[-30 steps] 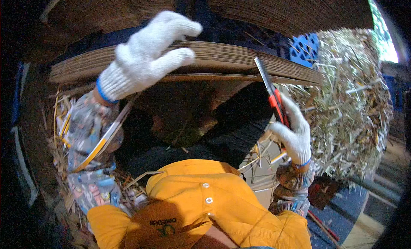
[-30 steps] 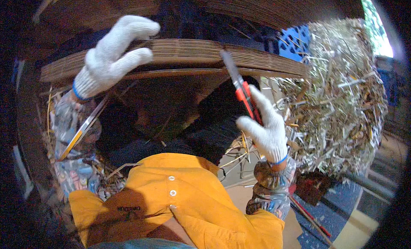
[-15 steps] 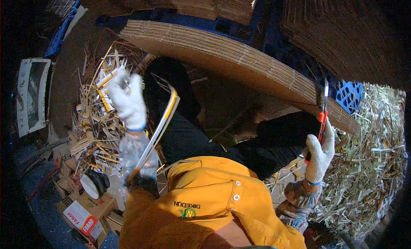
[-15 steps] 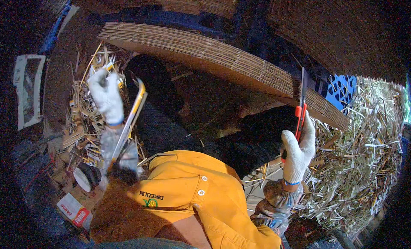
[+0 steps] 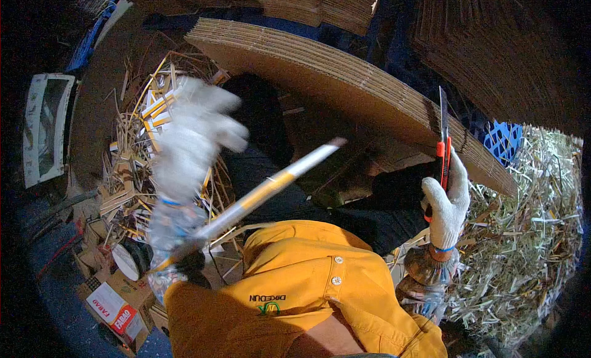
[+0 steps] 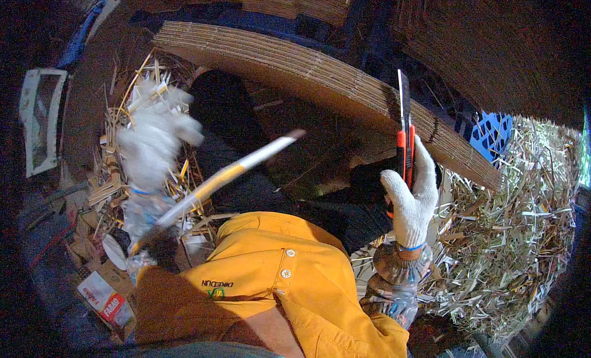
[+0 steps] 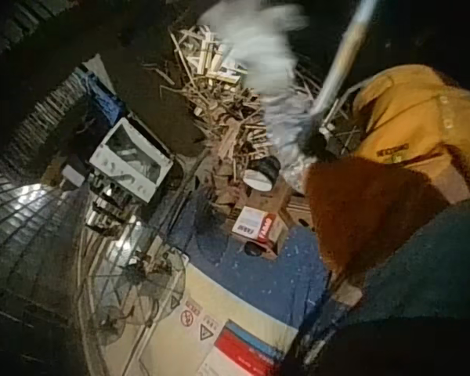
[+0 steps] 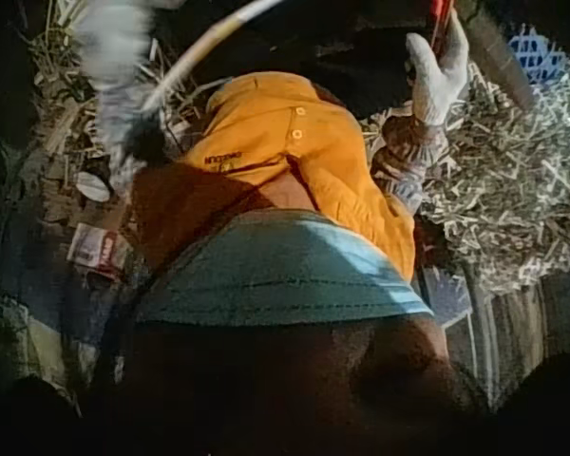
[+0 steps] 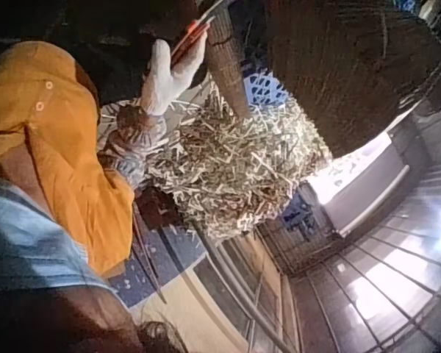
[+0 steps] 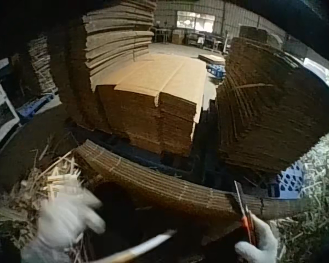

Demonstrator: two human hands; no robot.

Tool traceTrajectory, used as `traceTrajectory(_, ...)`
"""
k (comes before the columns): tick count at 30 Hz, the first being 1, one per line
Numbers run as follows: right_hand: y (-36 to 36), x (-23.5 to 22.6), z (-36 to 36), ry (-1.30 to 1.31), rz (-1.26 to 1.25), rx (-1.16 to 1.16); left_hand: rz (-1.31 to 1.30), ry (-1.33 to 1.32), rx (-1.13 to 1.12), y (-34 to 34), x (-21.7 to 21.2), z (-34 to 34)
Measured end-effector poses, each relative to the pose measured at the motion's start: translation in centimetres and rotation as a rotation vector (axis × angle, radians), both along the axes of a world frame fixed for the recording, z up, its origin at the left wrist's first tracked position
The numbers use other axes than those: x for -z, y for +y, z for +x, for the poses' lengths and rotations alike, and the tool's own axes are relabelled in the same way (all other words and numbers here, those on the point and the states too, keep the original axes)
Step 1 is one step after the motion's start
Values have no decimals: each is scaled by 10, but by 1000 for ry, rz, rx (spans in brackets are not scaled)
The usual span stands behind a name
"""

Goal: Cutting plastic straps on bundles of flattened cardboard boxes and organizing them into stacks.

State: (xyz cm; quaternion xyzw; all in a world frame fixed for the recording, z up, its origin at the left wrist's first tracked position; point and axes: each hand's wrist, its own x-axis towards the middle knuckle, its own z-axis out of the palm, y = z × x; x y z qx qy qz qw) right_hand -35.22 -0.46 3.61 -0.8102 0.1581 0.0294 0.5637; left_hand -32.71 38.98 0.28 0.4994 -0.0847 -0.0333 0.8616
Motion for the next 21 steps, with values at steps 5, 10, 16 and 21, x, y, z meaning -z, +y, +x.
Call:
traceTrajectory(5, 21, -14, 8, -99, -50, -205, 152, 365, -991, 278, 97, -62)
traceTrajectory(10, 32, -28, 17, -186, -480, -360, 942, 482, -808, 156, 119, -50)
traceTrajectory(16, 43, -28, 6, -117, -528, -412, 952, 154, -817, 99, 108, -6)
traceTrajectory(21, 56, -41, -12, -5, -417, -661, 908, -126, -905, 51, 60, 40)
